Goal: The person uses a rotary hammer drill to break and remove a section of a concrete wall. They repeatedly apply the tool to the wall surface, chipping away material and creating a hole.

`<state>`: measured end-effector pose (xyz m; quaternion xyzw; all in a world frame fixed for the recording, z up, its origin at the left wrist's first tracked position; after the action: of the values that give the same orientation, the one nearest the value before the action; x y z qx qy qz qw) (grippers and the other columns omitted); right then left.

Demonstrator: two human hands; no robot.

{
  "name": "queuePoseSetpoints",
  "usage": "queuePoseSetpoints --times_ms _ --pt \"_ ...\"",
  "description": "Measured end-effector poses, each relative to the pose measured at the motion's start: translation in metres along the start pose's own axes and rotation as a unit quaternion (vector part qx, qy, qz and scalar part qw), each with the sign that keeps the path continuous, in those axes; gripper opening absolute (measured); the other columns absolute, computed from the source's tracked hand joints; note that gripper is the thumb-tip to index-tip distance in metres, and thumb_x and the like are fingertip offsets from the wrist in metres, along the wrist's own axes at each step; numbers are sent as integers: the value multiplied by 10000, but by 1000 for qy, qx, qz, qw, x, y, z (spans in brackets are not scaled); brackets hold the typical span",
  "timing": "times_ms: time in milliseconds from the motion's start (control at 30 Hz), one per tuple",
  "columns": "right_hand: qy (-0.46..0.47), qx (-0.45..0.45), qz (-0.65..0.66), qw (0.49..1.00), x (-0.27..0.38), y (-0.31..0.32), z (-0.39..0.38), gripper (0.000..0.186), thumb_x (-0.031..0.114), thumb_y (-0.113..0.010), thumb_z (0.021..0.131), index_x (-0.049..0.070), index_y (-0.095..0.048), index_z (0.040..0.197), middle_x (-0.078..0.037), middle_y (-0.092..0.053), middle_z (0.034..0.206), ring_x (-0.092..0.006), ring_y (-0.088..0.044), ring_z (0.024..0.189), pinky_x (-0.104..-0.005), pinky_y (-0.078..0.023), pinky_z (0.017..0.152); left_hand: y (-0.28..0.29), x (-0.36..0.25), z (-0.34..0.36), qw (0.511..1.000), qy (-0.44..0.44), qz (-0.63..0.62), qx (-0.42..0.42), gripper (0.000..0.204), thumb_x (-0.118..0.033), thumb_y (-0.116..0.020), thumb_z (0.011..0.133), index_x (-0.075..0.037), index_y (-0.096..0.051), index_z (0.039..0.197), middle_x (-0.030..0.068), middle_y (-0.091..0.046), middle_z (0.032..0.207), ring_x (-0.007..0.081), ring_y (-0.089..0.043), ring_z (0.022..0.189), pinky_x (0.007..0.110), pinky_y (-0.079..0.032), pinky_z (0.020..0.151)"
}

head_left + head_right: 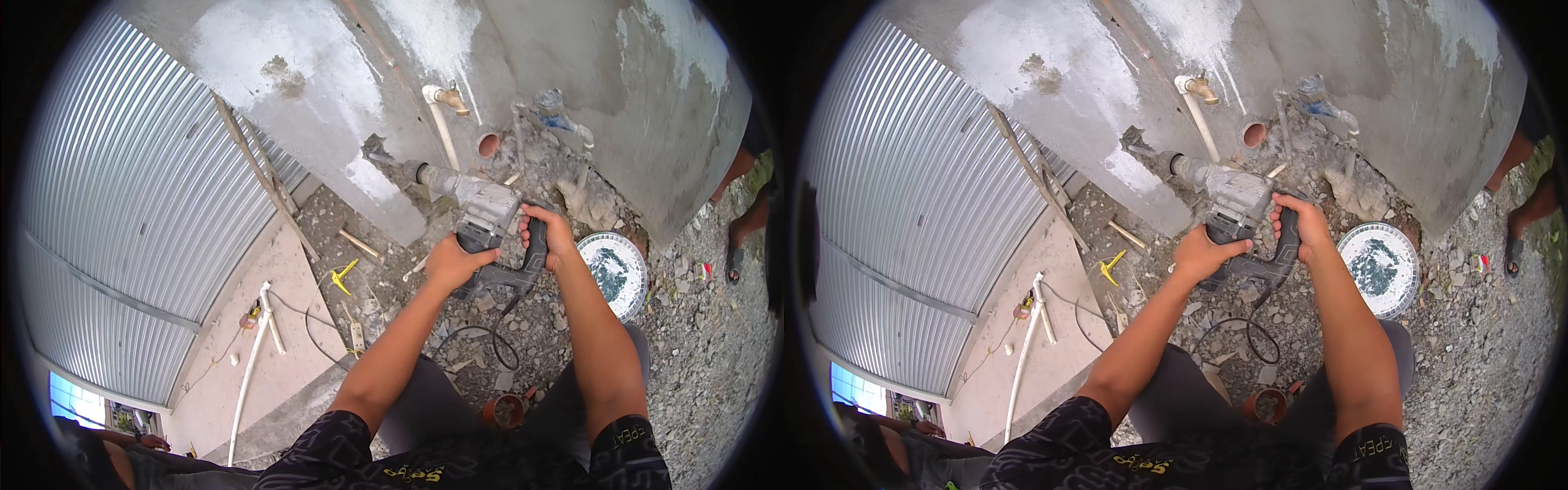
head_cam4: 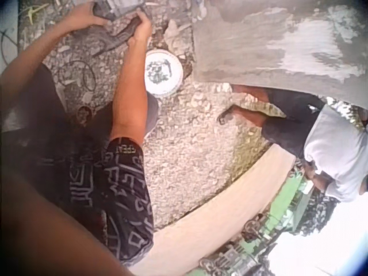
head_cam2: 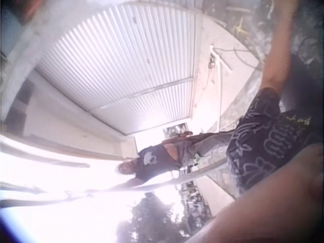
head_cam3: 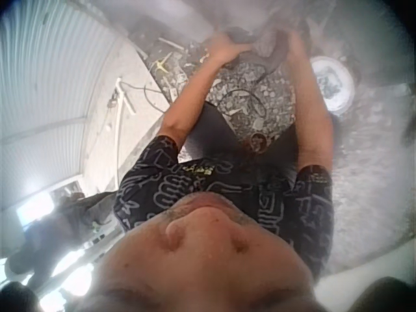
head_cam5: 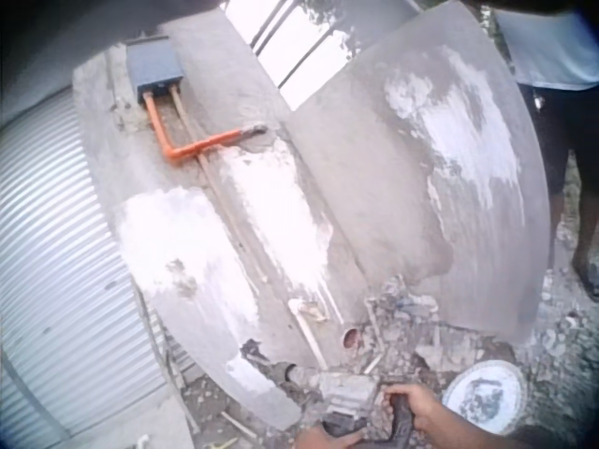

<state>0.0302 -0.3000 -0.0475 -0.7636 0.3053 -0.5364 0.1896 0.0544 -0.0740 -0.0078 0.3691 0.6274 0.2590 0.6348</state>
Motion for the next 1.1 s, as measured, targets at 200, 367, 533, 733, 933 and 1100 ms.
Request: queuePoseSetpoints --times_ms 200,367,533,733,933,1100 --pt "-9 10 -3 1000 -6 15 28 232 259 -794 898 82 -646 872 -56 -667 753 -153 -625 596 -305 -512 535 -11 1 12 1000 9 8 -5 971 -665 -919 599 39 -697 1230 207 -778 1102 345 -767 1014 417 -579 909" --pt "-38 0 64 997 -48 20 41 234 253 -789 900 76 -638 868 -62 -664 754 -159 -615 586 -310 -517 532 -9 17 14 993 61 95 43 1011 -678 -919 589 60 -679 1237 217 -773 1118 363 -764 1035 422 -578 925" --pt "-34 -1 94 995 -59 17 36 218 240 -766 909 56 -649 906 -64 -663 772 -156 -614 608 -304 -516 552 0 13 12 990 45 124 51 998 -686 -918 586 78 -694 1187 233 -773 1089 374 -764 1031 430 -583 918" --pt "10 3 74 997 -26 21 17 165 192 -712 909 44 -646 938 -63 -656 784 -157 -618 615 -315 -528 564 2 -7 4 996 38 72 40 956 -673 -924 589 61 -710 1163 223 -777 1079 360 -771 1004 426 -589 899" --pt "10 15 81 997 -23 9 12 151 173 -717 913 31 -676 942 -79 -687 814 -158 -631 641 -315 -532 589 14 -11 2 998 10 52 19 893 -613 -942 611 50 -719 1165 211 -783 1063 346 -772 997 410 -586 898" --pt "2 20 67 998 -20 6 14 160 180 -713 915 28 -675 951 -82 -688 815 -155 -630 635 -315 -534 585 19 -14 -2 998 14 53 23 903 -612 -938 617 56 -715 1181 210 -784 1065 341 -771 1000 406 -584 904"
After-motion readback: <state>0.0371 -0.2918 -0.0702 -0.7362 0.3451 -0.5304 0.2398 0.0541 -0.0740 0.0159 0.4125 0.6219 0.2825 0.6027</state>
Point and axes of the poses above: each hand's wrist, its own z-axis towards the middle knuckle, its own y-axis out of the back of the hand, x = y × z, the point moved 7 cm from there along z, towards the middle knuckle
